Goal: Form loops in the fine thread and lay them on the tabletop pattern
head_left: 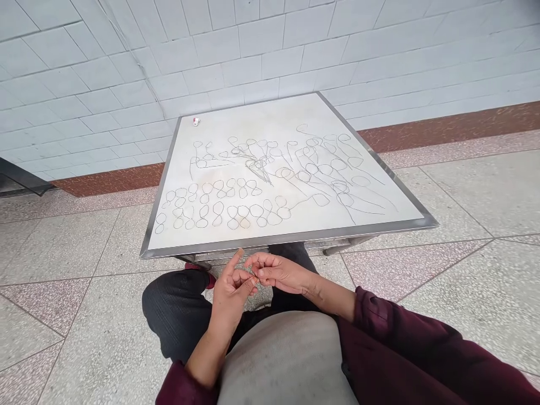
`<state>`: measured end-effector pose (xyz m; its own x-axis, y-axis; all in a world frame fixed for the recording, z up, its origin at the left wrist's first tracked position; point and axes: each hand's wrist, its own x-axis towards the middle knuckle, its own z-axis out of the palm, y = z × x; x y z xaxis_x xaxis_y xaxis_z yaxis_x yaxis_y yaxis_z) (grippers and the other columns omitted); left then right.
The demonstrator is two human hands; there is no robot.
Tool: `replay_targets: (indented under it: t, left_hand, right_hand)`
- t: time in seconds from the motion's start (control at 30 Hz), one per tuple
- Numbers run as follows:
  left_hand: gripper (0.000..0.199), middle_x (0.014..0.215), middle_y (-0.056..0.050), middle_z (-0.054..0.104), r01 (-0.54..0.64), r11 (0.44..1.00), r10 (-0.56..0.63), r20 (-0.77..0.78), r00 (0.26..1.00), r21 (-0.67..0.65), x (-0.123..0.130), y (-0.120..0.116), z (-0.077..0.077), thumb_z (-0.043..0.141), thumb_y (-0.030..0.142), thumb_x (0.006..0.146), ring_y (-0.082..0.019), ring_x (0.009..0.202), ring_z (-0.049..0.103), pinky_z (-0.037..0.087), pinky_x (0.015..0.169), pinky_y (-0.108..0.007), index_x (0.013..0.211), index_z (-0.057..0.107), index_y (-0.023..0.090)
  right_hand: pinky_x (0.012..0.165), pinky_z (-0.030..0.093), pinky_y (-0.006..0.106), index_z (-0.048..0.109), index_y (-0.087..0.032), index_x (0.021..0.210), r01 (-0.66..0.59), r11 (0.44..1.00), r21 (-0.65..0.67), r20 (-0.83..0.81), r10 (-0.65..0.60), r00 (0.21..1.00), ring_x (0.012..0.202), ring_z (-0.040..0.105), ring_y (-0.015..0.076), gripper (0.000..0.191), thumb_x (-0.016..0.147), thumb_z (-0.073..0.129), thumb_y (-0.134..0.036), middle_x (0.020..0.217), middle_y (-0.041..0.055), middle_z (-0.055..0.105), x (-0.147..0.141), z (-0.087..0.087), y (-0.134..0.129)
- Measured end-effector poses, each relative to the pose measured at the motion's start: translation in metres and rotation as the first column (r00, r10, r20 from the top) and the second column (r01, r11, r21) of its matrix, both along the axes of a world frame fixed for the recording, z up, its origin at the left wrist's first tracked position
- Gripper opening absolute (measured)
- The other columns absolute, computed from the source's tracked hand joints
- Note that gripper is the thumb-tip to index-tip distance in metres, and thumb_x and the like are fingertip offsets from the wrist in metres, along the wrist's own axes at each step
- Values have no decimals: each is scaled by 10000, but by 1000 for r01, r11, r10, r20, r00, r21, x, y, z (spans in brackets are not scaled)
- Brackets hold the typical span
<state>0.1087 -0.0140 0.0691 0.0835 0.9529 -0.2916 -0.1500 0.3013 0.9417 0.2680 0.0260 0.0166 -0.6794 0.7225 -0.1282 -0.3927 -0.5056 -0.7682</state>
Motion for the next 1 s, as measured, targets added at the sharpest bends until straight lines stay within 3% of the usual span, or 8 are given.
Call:
replay_targets:
  t: [0.23,0.4,0.6,0.83,1.0]
  left_hand:
    - [736,657,48,614,-132,991,132,17,991,22,-4,4,1,714,267,747,-90,569,541,427,566,-219,1397,392,141]
    - [783,647,53,608,-58,997,63,-96,993,50,-6,4,1,717,227,734,-91,573,525,438,581,-223,1425,358,149]
    - [738,630,52,602,13,998,-6,-111,994,58,-2,2,4,701,225,743,-93,579,531,454,608,-231,1409,394,138]
    - [649,695,49,597,-190,969,210,-119,970,157,-4,2,1,670,232,788,-86,611,544,475,649,-225,1384,420,176]
    - [628,738,34,602,-269,945,296,-139,945,184,-4,5,-8,664,238,786,-90,611,553,488,637,-224,1369,438,174]
  right_hand:
    - [597,379,207,564,-238,1182,49,996,79,64,-55,996,704,487,82,412,830,665,-425,921,2,517,0,11,-5]
    - [591,376,207,585,-253,1168,66,992,105,99,-76,992,731,485,88,473,733,763,-308,959,-3,515,-3,14,-4]
    - [581,354,213,631,-184,999,85,995,55,140,-92,986,642,477,79,291,786,711,-366,748,-27,534,-4,14,-4]
    - [591,402,234,597,-177,837,60,995,78,255,-78,964,678,530,105,248,787,698,-399,794,7,622,-14,17,-14]
    - [606,435,254,606,-186,852,117,989,92,307,-140,941,689,555,117,267,752,709,-411,793,1,631,-27,18,-17]
